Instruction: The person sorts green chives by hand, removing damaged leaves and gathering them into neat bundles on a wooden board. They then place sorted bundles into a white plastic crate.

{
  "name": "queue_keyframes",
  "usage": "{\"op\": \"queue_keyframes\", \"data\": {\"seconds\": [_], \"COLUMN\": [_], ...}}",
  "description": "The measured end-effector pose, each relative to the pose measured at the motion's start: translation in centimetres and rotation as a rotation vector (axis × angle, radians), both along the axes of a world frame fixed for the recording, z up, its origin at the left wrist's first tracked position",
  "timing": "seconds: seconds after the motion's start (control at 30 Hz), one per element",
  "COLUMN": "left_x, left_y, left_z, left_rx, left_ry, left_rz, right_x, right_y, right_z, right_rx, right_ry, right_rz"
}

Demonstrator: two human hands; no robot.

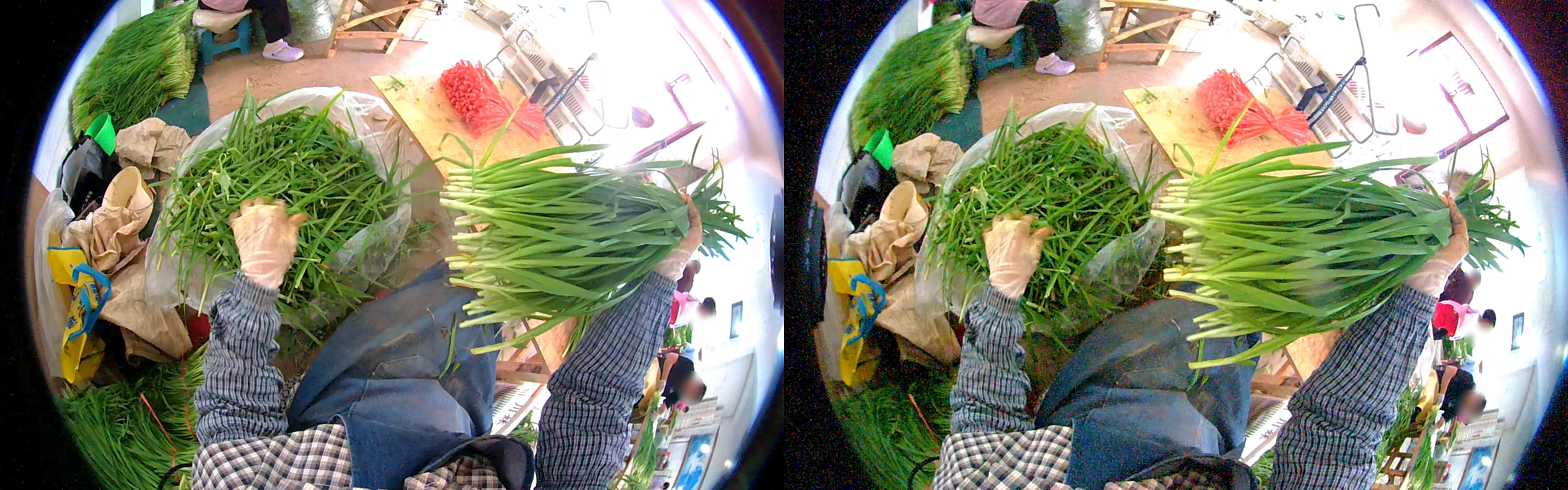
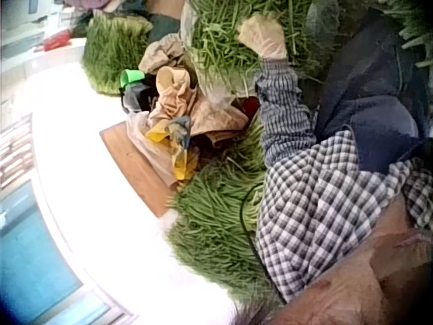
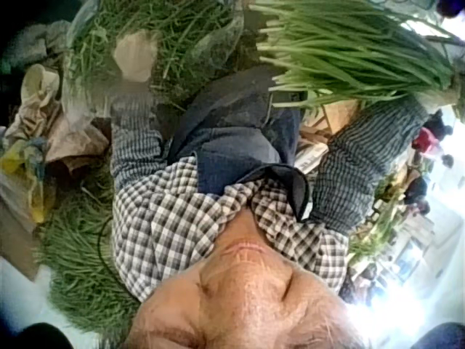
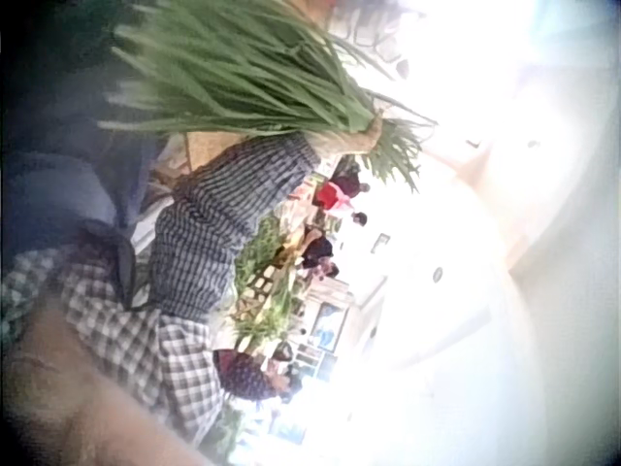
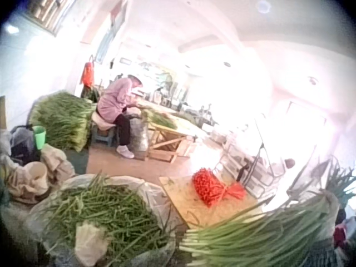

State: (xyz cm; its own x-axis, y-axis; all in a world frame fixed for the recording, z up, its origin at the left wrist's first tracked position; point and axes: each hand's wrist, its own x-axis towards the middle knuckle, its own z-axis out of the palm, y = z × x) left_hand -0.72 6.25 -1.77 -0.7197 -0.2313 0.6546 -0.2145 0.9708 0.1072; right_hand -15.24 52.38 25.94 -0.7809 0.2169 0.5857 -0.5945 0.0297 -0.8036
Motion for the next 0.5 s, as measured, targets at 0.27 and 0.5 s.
{"op": "queue_keyframes", "data": {"seconds": [0.27, 0.5], "left_x": [-1.6, -4.4], "left_y": [11.5, 14.2], "left_z": [11.5, 10.1], "left_rx": [0.961, 1.513], "left_ry": [-0.251, -0.302], "left_rz": [-0.957, -1.125], "right_x": [2.1, 1.9], "right_y": [-5.2, -6.2], "right_z": [1.3, -0.3], "right_rx": [-0.128, -0.098], "right_ry": [-0.079, -0.035], "right_rz": [-0.085, -0.1]}}
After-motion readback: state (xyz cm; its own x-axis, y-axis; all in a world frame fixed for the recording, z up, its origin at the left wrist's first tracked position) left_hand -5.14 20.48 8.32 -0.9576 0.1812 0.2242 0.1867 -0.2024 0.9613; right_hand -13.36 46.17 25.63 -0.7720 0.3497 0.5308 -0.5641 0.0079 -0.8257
